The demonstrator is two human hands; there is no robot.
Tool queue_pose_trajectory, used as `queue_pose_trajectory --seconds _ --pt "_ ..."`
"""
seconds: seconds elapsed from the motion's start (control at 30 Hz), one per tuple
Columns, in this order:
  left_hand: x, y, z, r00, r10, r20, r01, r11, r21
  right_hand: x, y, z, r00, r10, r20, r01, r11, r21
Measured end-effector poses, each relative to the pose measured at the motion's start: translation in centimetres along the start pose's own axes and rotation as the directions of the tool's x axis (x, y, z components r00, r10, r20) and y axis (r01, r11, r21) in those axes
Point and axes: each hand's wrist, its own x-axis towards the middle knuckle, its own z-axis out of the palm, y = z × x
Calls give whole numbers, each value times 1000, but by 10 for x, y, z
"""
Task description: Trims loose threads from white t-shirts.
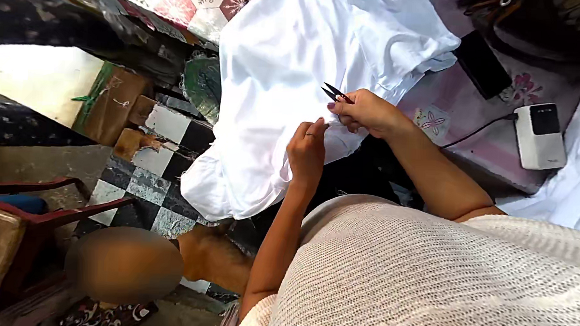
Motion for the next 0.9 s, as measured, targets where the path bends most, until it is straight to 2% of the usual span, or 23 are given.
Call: queue_pose_trajectory --seconds 0.13,0.2,0.33,0.53,0.9 --pt "-12 -10 -17 976 -194 97 202 976 -79 -11 0 -6 994 -88 -69 87 996 -19" --pt "-18 -14 -25 959 -260 117 274 953 -126 -26 -4 -12 996 -94 1 94 996 -5" --pt "-24 -13 -30 933 -340 121 360 900 -244 -48 2 -10 986 4 164 9 997 -76" --pt "-27 -7 -31 933 -341 116 360 874 -326 -38 20 10 952 136 273 -100 985 -143" --pt "-26 -9 -25 957 -283 72 290 900 -326 -30 22 28 976 109 187 -78 983 -169"
